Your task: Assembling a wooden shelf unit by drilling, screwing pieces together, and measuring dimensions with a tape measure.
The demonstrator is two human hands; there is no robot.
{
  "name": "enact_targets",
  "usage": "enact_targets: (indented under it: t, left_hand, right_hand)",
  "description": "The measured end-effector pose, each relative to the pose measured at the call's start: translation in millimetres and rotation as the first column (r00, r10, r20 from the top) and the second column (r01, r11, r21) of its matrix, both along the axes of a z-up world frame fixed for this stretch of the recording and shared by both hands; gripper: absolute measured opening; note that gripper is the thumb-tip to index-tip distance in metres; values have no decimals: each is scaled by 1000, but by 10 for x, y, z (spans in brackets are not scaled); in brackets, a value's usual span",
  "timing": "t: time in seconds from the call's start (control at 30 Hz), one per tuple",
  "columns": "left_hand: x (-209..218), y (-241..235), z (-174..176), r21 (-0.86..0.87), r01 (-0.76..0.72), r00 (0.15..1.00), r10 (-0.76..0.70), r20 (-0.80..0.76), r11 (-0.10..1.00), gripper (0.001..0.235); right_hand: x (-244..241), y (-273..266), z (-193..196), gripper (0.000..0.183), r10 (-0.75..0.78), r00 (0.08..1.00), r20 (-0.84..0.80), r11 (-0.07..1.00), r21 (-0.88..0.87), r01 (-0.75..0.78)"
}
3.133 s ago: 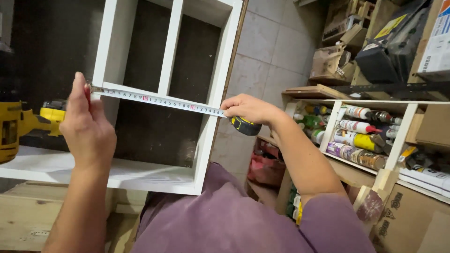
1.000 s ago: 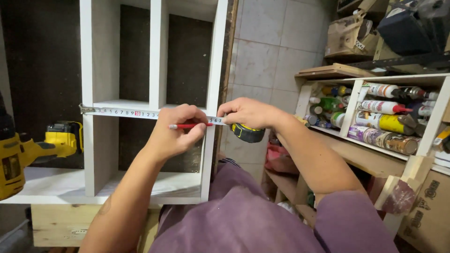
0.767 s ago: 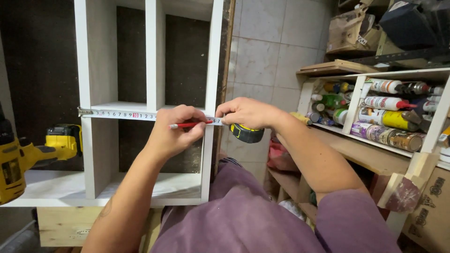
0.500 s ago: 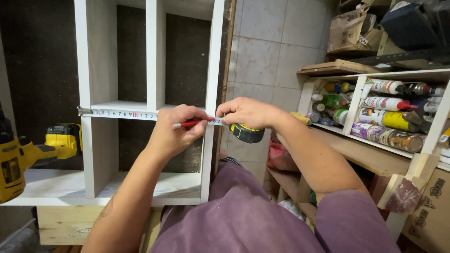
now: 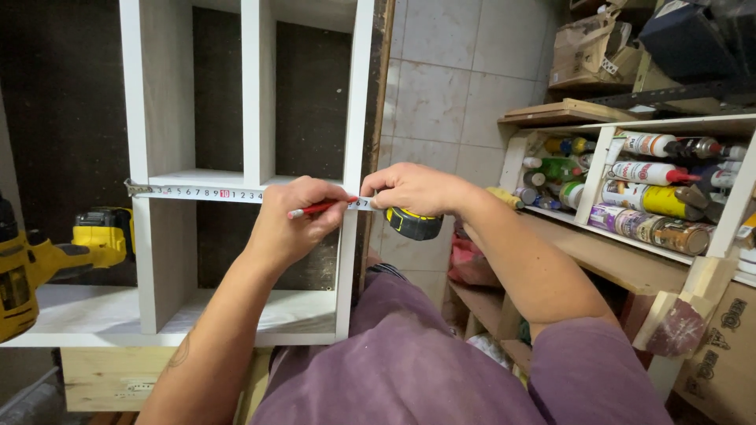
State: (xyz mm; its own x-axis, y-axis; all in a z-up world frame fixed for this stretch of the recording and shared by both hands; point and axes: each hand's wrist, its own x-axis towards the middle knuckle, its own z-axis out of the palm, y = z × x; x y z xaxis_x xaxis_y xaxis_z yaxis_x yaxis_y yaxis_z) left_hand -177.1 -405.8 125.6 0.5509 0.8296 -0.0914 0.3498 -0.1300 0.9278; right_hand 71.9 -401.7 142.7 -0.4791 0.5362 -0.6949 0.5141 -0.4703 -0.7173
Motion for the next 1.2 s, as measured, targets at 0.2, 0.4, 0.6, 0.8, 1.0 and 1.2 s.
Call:
enact_targets:
  t: [0.2, 0.4, 0.6, 0.8, 1.0, 1.2]
  left_hand:
    - [-2, -1, -13, 16, -6, 1000, 6, 16, 1000, 9]
    - [18, -16, -6, 20, -18, 1000, 18, 12, 1000, 7]
    - [-44, -6, -18, 8, -10, 1000, 10, 27, 1000, 5]
    - [-34, -36, -39, -15, 14, 999, -13, 39, 1000, 5]
    - [-32, -41, -51, -1, 17, 999, -17, 35, 1000, 6]
    - [-32, -29, -70, -8, 26, 999, -26, 38, 1000, 7]
  right_hand:
    - [16, -11, -9, 19, -1, 1000, -7, 1000, 3, 1]
    - [13, -18, -16, 20, 7, 1000, -7, 1000, 12, -7]
    - [22, -39, -61, 20, 6, 1000, -11, 1000, 9, -6]
    - [17, -30, -3, 20, 18, 1000, -8, 999, 28, -18]
    - [15, -21, 29, 20, 22, 1000, -5, 999, 28, -22]
    - [14, -45, -46, 19, 20, 1000, -8, 999, 32, -20]
